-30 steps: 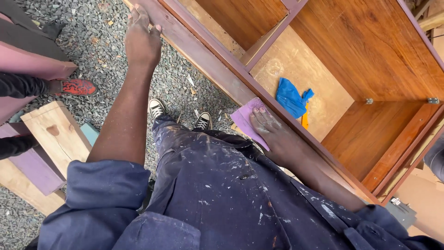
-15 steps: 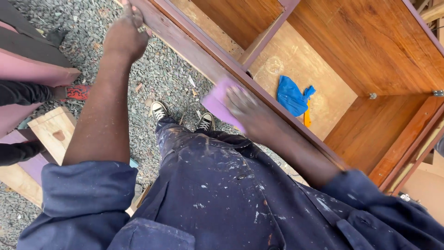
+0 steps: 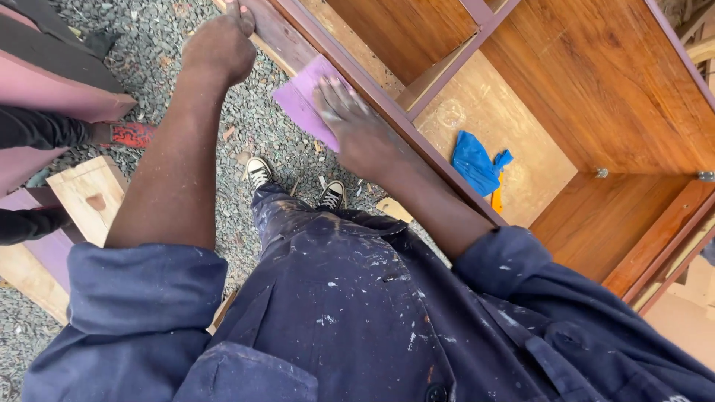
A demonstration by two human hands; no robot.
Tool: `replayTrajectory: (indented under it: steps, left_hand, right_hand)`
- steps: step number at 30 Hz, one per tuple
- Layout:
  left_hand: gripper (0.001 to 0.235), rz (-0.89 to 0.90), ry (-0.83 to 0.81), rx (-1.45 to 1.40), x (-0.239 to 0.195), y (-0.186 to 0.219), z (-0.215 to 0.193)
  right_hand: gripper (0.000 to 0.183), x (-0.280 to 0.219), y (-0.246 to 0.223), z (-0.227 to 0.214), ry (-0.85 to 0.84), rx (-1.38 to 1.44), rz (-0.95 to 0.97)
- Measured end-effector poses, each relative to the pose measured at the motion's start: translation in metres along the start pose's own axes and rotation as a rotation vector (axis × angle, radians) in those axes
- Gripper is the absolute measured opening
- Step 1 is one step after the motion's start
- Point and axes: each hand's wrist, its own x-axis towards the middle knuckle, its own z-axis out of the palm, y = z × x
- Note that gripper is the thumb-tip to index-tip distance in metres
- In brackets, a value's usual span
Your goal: The person holds a container of wood finish and a cloth, then uses a piece of sandpaper to sand the edges and surfaces of a wooden cabinet. The person moves around the cabinet to sand different sections, including the top edge and side panels.
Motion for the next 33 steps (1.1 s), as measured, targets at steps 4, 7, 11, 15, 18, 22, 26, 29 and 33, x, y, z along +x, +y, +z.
replayTrajectory:
  steps: [4, 7, 11, 15, 18, 22, 26, 29, 33]
  left_hand:
    - [0.062, 0.104, 0.03, 0.124, 0.015, -0.011, 0.002]
    - [0.067, 0.172, 0.079, 0.122, 0.02, -0.022, 0.016]
    - [0.067, 0.226, 0.097, 0.158, 0.03, -0.031, 0.025]
    - [0.064, 0.25, 0.157, 0.183, 0.049, -0.043, 0.035]
    - [0.069, 0.251, 0.135, 0.145, 0.039, -0.036, 0.031]
    - [0.068, 0.177, 0.076, 0.156, 0.023, -0.023, 0.022]
    - [0.064, 0.186, 0.129, 0.23, 0.045, -0.032, 0.037]
    - [0.061, 0.24, 0.206, 0.221, 0.043, -0.027, 0.033]
    - [0.047, 0.244, 0.251, 0.273, 0.061, -0.032, 0.041]
  right_hand:
    - [0.068, -0.09, 0.067, 0.051, 0.197, -0.024, -0.296]
    - [0.063, -0.133, 0.091, 0.068, 0.18, 0.103, -0.269]
    - [0.061, -0.073, 0.069, 0.053, 0.229, -0.002, -0.23]
    - [0.088, -0.004, 0.014, 0.011, 0.118, 0.029, -0.155]
    - [0.086, 0.008, -0.001, 0.006, 0.073, -0.097, -0.083]
    - [0.1, -0.038, 0.024, 0.022, 0.059, -0.06, -0.122]
    - [0.09, -0.093, 0.069, 0.065, 0.213, -0.136, -0.216]
    - [0.104, -0.098, 0.075, 0.07, 0.108, -0.165, -0.144]
    - [0.098, -0.047, 0.065, 0.054, 0.123, -0.206, -0.233]
